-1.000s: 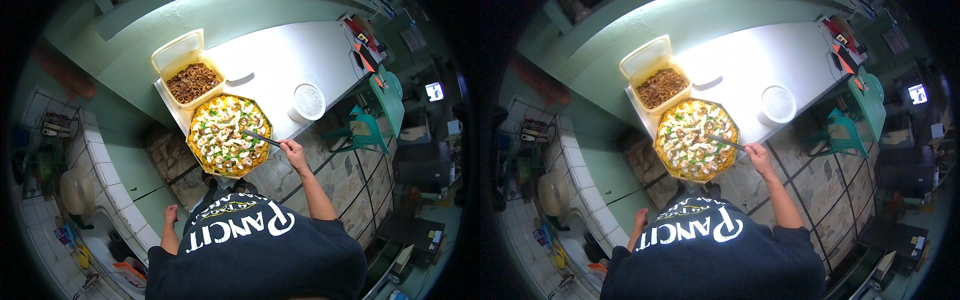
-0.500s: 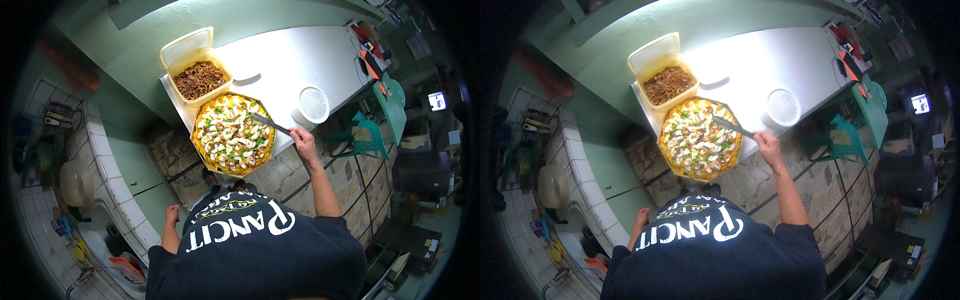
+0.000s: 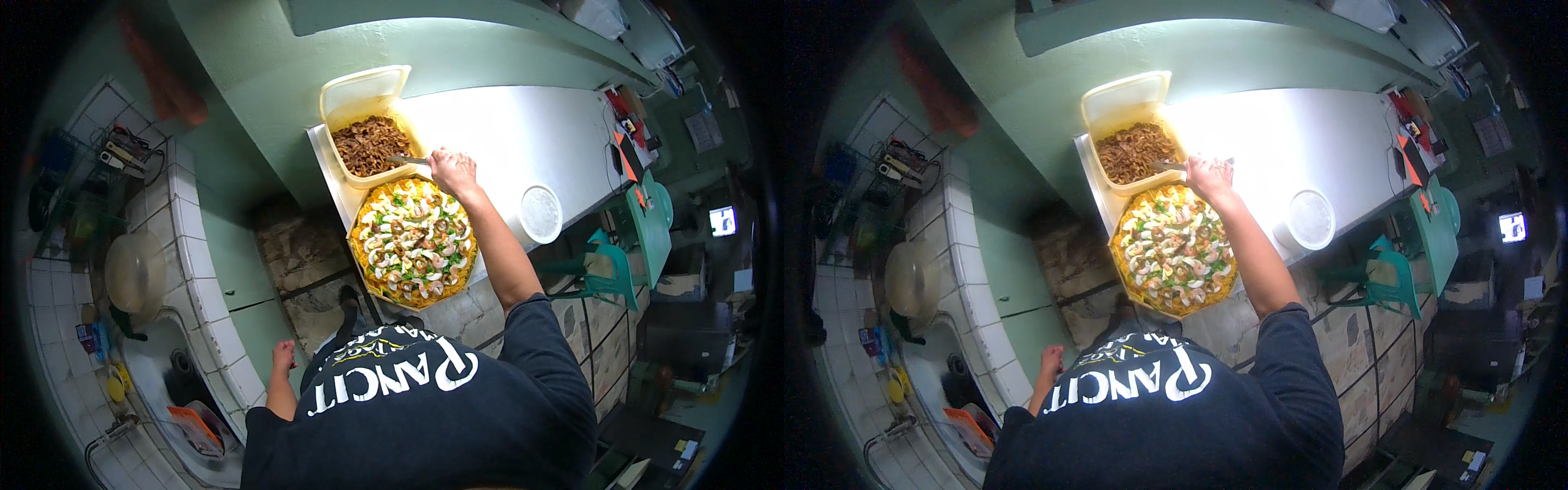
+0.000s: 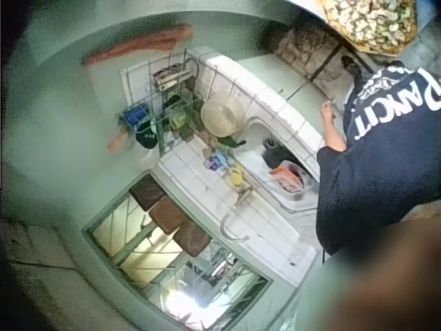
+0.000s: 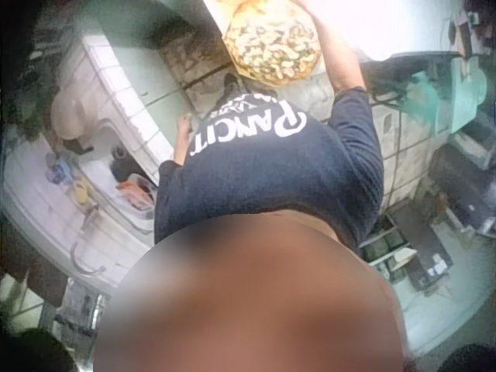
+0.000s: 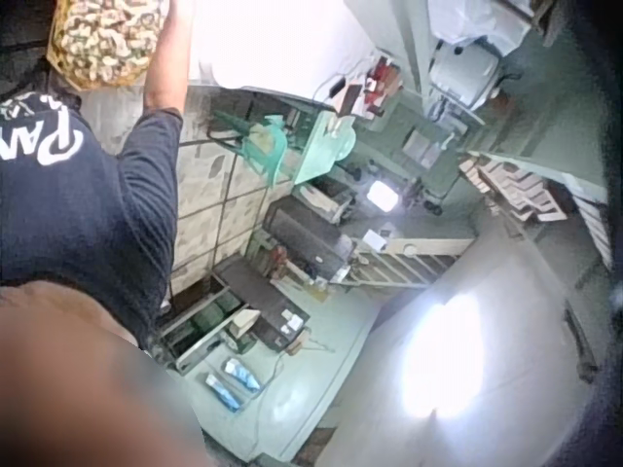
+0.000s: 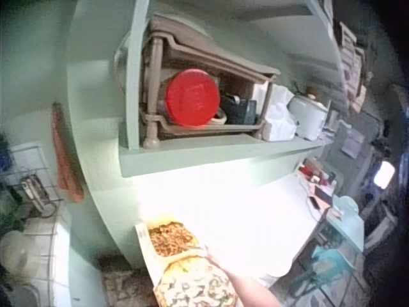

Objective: The person adds cooked noodles from a container onto a large octagonal tray of pancit using tongs. They then wrap the tray in plastic, place a branded lid on top, and secure it with a rubber band.

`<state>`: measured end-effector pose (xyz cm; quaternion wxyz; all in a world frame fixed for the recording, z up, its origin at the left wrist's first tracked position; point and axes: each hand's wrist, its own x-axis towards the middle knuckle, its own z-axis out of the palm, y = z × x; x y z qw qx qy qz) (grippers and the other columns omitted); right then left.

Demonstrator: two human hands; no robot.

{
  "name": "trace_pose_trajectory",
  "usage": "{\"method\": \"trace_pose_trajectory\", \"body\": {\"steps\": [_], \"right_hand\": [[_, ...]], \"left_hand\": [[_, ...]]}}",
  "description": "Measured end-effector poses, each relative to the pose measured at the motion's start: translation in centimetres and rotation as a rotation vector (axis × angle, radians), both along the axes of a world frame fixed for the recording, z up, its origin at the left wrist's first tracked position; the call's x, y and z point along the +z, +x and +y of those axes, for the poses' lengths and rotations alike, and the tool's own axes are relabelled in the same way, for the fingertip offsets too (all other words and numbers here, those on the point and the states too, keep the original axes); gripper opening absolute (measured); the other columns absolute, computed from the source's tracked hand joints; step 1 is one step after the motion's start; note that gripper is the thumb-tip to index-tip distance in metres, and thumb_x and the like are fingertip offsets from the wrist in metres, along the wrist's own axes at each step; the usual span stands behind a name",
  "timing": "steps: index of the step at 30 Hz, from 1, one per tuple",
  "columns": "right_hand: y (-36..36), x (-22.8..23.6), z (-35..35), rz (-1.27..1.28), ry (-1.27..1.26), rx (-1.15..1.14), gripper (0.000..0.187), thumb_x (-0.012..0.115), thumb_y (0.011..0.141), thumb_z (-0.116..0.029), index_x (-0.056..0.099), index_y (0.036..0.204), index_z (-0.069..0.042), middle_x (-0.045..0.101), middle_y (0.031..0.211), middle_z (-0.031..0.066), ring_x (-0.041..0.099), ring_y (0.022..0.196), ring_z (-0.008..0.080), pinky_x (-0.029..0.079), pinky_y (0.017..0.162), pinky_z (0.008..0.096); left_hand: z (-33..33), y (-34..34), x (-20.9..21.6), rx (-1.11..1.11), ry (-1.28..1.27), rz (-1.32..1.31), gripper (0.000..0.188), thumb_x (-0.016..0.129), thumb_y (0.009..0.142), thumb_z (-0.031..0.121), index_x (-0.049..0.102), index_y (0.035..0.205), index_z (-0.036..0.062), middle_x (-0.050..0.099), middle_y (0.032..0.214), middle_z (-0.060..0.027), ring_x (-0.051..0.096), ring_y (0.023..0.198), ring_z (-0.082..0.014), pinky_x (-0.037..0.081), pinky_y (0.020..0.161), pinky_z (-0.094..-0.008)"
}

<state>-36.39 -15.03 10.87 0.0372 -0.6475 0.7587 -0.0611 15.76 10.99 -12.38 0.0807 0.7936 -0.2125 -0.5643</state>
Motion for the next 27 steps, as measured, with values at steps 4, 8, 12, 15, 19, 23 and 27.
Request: {"method": "trace_pose_trajectory", "body": {"steps": [4, 8, 12, 15, 19, 23, 27], "right_hand": [[1.0, -0.3, -1.2, 0.132, -0.063, 0.104, 0.030, 0.045, 0.092, -0.028, 0.065, 0.090, -0.006, 0.064, 0.094, 0.0141, 0.064, 0.085, 0.0327, 0.049, 0.076, 0.0487], [2.0, -0.7, -1.8, 0.037, -0.008, 0.084, 0.031, 0.045, 0.092, -0.028, 0.065, 0.090, -0.005, 0.064, 0.092, 0.0148, 0.064, 0.085, 0.0340, 0.048, 0.077, 0.0492], [1.9, -0.1, -1.4, -0.021, 0.009, 0.019, 0.027, 0.045, 0.090, -0.028, 0.065, 0.093, -0.010, 0.065, 0.087, 0.0162, 0.062, 0.085, 0.0340, 0.044, 0.080, 0.0499], [0.1, 1.5, 0.0, -0.110, 0.029, -0.092, 0.029, 0.044, 0.092, -0.032, 0.065, 0.095, -0.013, 0.066, 0.084, 0.0162, 0.063, 0.082, 0.0348, 0.046, 0.080, 0.0462], [-1.0, 2.5, 1.9, -0.122, -0.173, -0.090, 0.027, 0.051, 0.091, -0.032, 0.066, 0.094, -0.011, 0.066, 0.074, 0.0116, 0.065, 0.077, 0.0291, 0.049, 0.072, 0.0413], [-0.2, 1.3, 2.1, -0.193, -0.164, -0.034, 0.026, 0.048, 0.092, -0.028, 0.066, 0.091, -0.010, 0.065, 0.080, 0.0095, 0.065, 0.075, 0.0293, 0.050, 0.070, 0.0417], [0.2, -0.1, 1.3, 0.001, -0.120, -0.020, 0.027, 0.046, 0.093, -0.026, 0.065, 0.087, -0.008, 0.064, 0.090, 0.0109, 0.065, 0.076, 0.0323, 0.052, 0.069, 0.0450]], "left_hand": [[1.0, 1.1, -0.4, -0.028, 0.005, 0.006, 0.018, 0.060, 0.088, 0.027, 0.058, 0.097, 0.0124, 0.047, 0.062, 0.0020, 0.042, 0.045, -0.0099, 0.045, 0.043, -0.0300], [1.3, 1.6, -1.3, -0.027, 0.015, 0.000, 0.018, 0.060, 0.088, 0.028, 0.059, 0.097, 0.0122, 0.047, 0.062, 0.0019, 0.042, 0.046, -0.0101, 0.045, 0.043, -0.0297], [0.2, 1.4, -1.8, 0.006, 0.022, 0.022, 0.018, 0.060, 0.089, 0.029, 0.060, 0.098, 0.0128, 0.048, 0.063, 0.0020, 0.042, 0.046, -0.0099, 0.045, 0.043, -0.0291], [-0.5, 1.1, -1.7, -0.017, -0.015, -0.009, 0.019, 0.060, 0.088, 0.029, 0.061, 0.098, 0.0132, 0.048, 0.063, 0.0017, 0.043, 0.047, -0.0100, 0.046, 0.043, -0.0289], [-1.2, 0.5, -1.1, -0.011, -0.002, 0.014, 0.019, 0.061, 0.088, 0.030, 0.061, 0.098, 0.0134, 0.049, 0.064, 0.0019, 0.043, 0.047, -0.0095, 0.046, 0.044, -0.0290], [-1.8, -0.4, -0.7, -0.058, -0.002, 0.017, 0.019, 0.062, 0.088, 0.030, 0.061, 0.099, 0.0137, 0.048, 0.063, 0.0025, 0.042, 0.046, -0.0086, 0.046, 0.044, -0.0286], [-2.3, -0.9, -0.2, -0.060, -0.031, 0.051, 0.020, 0.062, 0.088, 0.030, 0.061, 0.099, 0.0136, 0.048, 0.063, 0.0025, 0.042, 0.046, -0.0084, 0.046, 0.043, -0.0281]]}}
